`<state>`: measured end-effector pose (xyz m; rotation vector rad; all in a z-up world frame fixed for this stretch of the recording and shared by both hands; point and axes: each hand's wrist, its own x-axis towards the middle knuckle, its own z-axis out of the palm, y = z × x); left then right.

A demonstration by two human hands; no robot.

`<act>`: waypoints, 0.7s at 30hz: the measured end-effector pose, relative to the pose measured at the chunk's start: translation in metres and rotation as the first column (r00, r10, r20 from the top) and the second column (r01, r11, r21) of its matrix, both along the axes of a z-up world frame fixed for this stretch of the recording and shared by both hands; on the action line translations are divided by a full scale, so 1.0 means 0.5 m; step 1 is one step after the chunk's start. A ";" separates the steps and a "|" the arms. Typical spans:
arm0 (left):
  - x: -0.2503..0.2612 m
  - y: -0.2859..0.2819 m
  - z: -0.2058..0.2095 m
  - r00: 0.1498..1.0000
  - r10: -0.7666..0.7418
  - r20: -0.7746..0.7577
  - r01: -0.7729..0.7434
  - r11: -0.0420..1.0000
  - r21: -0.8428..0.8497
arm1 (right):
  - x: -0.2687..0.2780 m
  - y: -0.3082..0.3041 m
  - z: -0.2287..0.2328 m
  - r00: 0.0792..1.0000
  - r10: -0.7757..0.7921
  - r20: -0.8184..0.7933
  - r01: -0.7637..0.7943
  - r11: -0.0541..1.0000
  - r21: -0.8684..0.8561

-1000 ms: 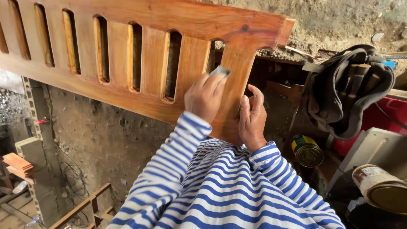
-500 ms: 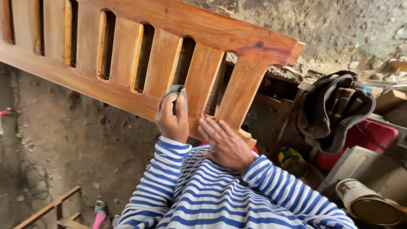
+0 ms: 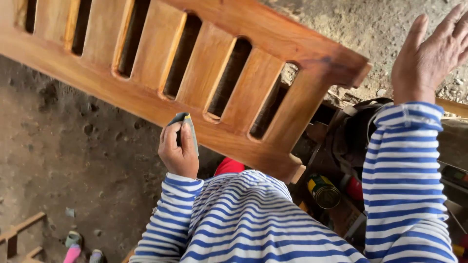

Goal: The person sands a wooden headboard with a sanding block, smoothing the surface and edges of the slats and frame. The person repositions the headboard to access different sides and continues sanding the entire piece.

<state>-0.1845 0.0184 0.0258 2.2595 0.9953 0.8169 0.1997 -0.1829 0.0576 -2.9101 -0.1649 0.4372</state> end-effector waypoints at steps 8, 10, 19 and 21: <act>-0.028 0.030 -0.039 0.981 0.191 0.025 -0.180 0.957 -0.228 | -0.282 0.174 -0.062 0.859 0.511 0.027 -0.512 0.859 0.026; -0.019 0.036 -0.054 0.977 0.205 0.055 -0.178 0.933 -0.312 | -0.331 0.205 -0.070 0.794 0.609 -0.007 -0.609 0.794 -0.001; 0.012 0.045 -0.045 0.983 0.169 0.076 -0.134 0.931 -0.339 | -0.544 0.212 -0.052 0.503 0.754 0.422 -0.852 0.514 0.099; 0.011 0.052 -0.037 0.974 0.213 0.074 -0.173 0.916 -0.361 | -0.556 0.200 -0.012 0.532 0.790 0.305 -0.839 0.445 0.312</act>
